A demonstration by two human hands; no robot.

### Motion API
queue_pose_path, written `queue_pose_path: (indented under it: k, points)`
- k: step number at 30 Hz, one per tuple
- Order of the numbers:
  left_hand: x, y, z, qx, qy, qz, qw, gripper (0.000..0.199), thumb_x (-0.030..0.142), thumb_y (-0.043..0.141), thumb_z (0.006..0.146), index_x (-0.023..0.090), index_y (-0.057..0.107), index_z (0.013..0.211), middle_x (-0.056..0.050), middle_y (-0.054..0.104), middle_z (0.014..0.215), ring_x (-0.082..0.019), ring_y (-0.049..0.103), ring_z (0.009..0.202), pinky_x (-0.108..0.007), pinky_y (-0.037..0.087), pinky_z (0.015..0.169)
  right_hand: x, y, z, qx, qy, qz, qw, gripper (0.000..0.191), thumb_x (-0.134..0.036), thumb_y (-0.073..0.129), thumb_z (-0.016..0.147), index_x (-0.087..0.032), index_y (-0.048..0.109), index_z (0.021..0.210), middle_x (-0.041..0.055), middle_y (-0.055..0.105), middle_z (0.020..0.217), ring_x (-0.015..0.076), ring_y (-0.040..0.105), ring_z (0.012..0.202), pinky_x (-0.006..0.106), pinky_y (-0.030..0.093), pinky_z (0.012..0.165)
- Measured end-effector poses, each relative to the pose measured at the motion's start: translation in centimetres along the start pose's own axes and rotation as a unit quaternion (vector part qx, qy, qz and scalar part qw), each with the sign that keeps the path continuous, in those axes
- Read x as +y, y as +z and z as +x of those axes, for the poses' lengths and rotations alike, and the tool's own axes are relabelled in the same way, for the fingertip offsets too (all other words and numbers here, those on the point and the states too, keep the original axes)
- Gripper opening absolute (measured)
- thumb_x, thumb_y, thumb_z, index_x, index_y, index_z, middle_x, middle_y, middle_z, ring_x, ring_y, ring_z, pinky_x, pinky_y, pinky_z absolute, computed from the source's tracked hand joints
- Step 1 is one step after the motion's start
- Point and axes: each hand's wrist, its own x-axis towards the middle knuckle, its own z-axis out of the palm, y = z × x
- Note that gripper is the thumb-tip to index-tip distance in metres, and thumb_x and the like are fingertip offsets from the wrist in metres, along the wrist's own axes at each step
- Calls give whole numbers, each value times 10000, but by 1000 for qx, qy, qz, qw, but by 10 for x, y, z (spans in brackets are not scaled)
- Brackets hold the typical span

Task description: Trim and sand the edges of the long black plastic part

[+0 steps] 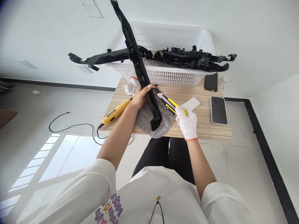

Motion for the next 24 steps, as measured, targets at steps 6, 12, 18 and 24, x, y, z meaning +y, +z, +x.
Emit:
queue_pose_path:
  k: [6,12,18,24]
  points:
    - [1,0,0,0,0,0,1000,418,569,769,699,184,741,860,-26,722,766,-151,677,674,-209,531,550,-2,-1,-3,-2,-3,-2,1000,293,-461,676,770,-178,635,707,-49,450,472,77,419,427,197,322,381]
    - [1,0,0,-3,0,4,1000,423,572,766,705,184,742,871,-27,722,767,-148,673,663,-210,532,548,-6,-3,-7,-15,-12,-35,999,318,-463,657,791,-180,599,657,-44,453,462,75,409,417,201,322,382]
    - [2,0,-2,-5,2,10,1000,418,567,759,717,180,732,870,-33,722,782,-168,696,711,-235,566,608,-6,-8,-9,-15,10,-40,999,297,-461,651,798,-181,622,704,-44,460,466,79,410,416,199,317,370]
    - [4,1,-2,-4,5,14,1000,423,574,760,712,181,723,862,-34,717,767,-178,700,708,-250,571,593,-6,-11,-10,-23,8,-47,999,288,-454,656,800,-178,632,719,-39,468,472,77,400,412,197,304,363]
